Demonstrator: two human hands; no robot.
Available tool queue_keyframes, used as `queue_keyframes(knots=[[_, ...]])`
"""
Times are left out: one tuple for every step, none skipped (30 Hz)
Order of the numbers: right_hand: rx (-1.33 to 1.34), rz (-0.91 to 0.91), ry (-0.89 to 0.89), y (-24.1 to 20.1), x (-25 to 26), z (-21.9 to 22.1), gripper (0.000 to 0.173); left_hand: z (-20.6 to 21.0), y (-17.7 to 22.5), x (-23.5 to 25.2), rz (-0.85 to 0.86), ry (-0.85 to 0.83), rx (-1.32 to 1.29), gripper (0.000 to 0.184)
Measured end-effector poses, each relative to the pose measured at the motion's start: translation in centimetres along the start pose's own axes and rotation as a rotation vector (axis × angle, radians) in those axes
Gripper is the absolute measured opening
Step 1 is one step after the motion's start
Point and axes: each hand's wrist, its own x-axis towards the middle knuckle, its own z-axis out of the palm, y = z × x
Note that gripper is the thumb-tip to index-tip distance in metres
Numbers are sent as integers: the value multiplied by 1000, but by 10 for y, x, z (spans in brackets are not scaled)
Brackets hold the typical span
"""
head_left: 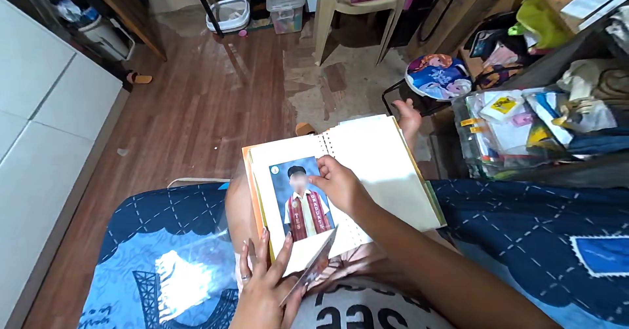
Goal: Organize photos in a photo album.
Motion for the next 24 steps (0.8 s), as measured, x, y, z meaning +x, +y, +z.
queue_keyframes(knots=[[-3, 1, -3, 0, 0, 0, 38, 0, 0, 0, 0, 1, 2, 33], [-2, -3, -1, -1, 0, -1, 37, 0, 0, 0, 2, 1, 4, 33], [5, -9, 1, -1, -2, -1, 36, 0, 0, 0, 4, 6, 6, 33], [19, -23, 3, 0, -3, -2, 34, 0, 0, 0, 5, 7, 4, 32], [38, -49, 7, 1, -4, -3, 33, 0, -1, 0, 9, 5, 4, 32], [65, -89, 15, 5, -4, -3, 31, 0, -1, -1, 13, 3, 1, 32], [108, -143, 26, 10, -4, -3, 28, 0, -1, -1, 15, 2, 1, 31], [162, -205, 35, 16, -4, -2, 26, 0, -2, -1, 17, 8, 1, 31], [225, -272, 47, 23, -3, -1, 24, 1, -2, -1, 18, 16, 3, 31], [285, -336, 60, 29, -1, 0, 22, 2, -3, -1, 19, 21, 7, 32], [332, -394, 74, 34, -1, 1, 20, 2, -3, -1, 20, 30, 5, 32], [368, -440, 86, 37, -1, 1, 18, 2, -3, 0, 23, 41, -4, 32], [392, -471, 92, 37, -3, 0, 16, 2, -3, 0, 24, 47, -5, 32], [416, -485, 92, 37, -5, -1, 13, 2, -3, 0, 24, 48, -4, 31], [452, -479, 83, 35, -7, -3, 11, 2, -3, 0, 27, 45, 3, 30], [506, -457, 66, 33, -8, -4, 9, 2, -4, -1, 31, 38, 12, 29], [566, -425, 50, 31, -9, -4, 8, 2, -4, -1, 32, 35, 15, 28], [626, -400, 46, 29, -9, -5, 8, 1, -4, -1, 34, 31, 13, 27], [677, -382, 55, 27, -10, -6, 7, 1, -4, -1, 35, 29, 12, 27], [725, -378, 75, 26, -9, -8, 7, 2, -4, -1, 36, 34, 8, 26], [766, -381, 105, 26, -8, -10, 7, 2, -4, -1, 34, 39, 4, 26], [787, -383, 127, 27, -6, -13, 8, 2, -4, -1, 28, 47, 1, 28], [790, -381, 137, 28, -3, -15, 10, 1, -3, -1, 21, 52, 0, 29], [778, -360, 138, 29, 0, -17, 11, 1, -3, -1, 22, 49, 5, 28]])
